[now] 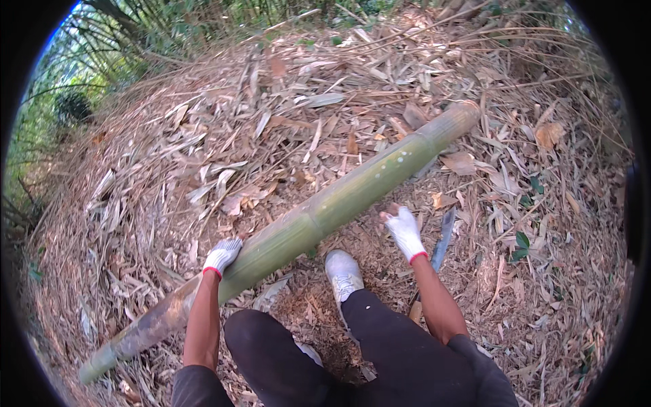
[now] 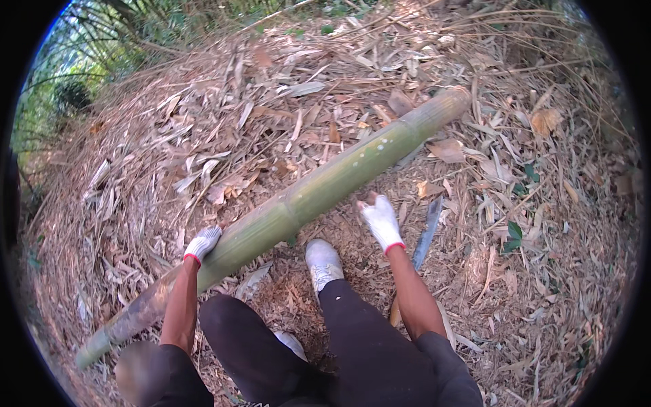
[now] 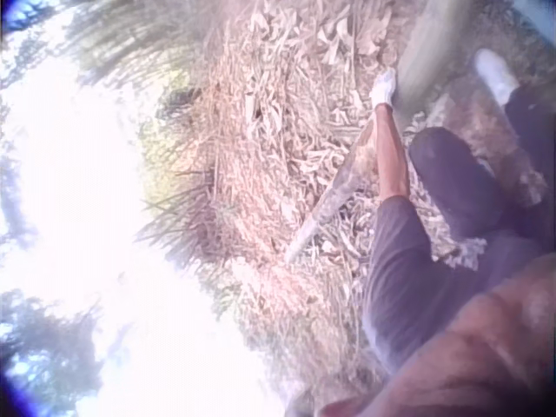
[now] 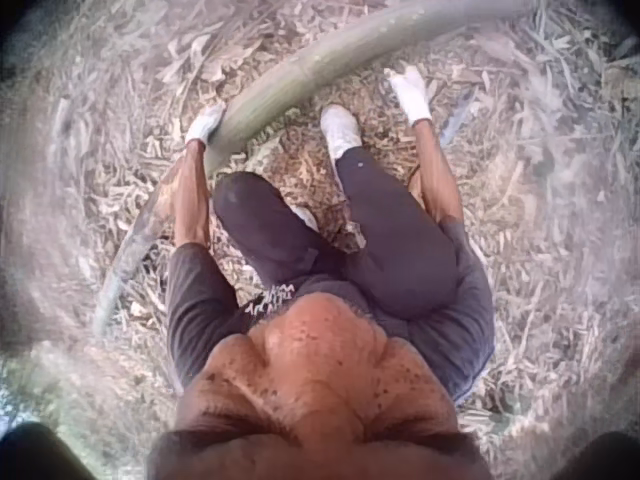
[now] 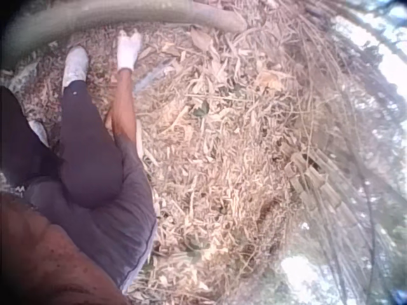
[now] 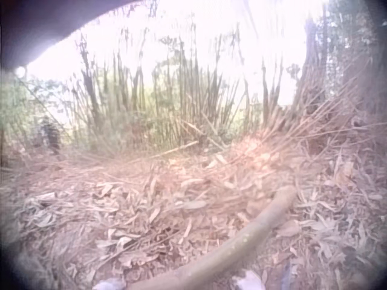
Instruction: The person sits on the ground in a bamboo grove and uses a machete to chop a section off a bamboo stalk. They then use a thin stick to split the bamboo stalk lengthwise.
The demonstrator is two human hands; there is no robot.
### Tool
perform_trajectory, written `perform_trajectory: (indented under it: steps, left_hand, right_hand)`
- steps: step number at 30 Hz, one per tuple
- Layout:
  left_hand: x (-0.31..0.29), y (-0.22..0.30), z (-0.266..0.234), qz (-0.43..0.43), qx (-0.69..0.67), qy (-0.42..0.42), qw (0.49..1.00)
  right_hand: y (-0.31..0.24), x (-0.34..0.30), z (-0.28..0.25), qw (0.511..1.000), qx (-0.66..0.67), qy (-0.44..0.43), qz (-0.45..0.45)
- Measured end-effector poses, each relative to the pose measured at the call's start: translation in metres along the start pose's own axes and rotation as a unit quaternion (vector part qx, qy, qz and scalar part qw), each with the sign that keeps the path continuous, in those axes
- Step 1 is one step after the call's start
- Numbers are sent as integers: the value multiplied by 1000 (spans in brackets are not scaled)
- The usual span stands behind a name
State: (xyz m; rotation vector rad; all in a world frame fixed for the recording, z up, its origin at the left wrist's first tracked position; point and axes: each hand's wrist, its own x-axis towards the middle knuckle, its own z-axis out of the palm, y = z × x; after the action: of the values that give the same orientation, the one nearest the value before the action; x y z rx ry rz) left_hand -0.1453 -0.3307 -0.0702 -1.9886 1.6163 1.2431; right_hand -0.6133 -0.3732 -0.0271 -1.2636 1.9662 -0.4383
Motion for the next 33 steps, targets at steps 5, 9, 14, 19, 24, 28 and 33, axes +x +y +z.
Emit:
perform_trajectory:
  steps: [5,9,14,19,24,28,33]
  left_hand:
    - [-50,-12,-8,-64,7,83,994]
    - [-110,-30,-2,0,16,204,979]
    - [-134,-52,7,16,6,279,960]
    - [-134,-60,19,15,-1,306,952]
    - [-143,-60,32,12,-36,374,927]
    - [-144,-62,31,-21,-39,339,940]
    - [-143,-65,25,-19,-89,257,962]
  right_hand:
    - [61,-117,-40,917,-375,130,-46]
    - [123,-197,-65,889,-446,74,74]
    - [158,-205,-78,900,-421,87,69]
    - [130,-160,-71,911,-400,102,10]
    - [76,-113,-37,912,-396,85,-68]
    - [34,-84,8,907,-400,57,-122]
    - [-2,-66,56,895,-417,23,-158]
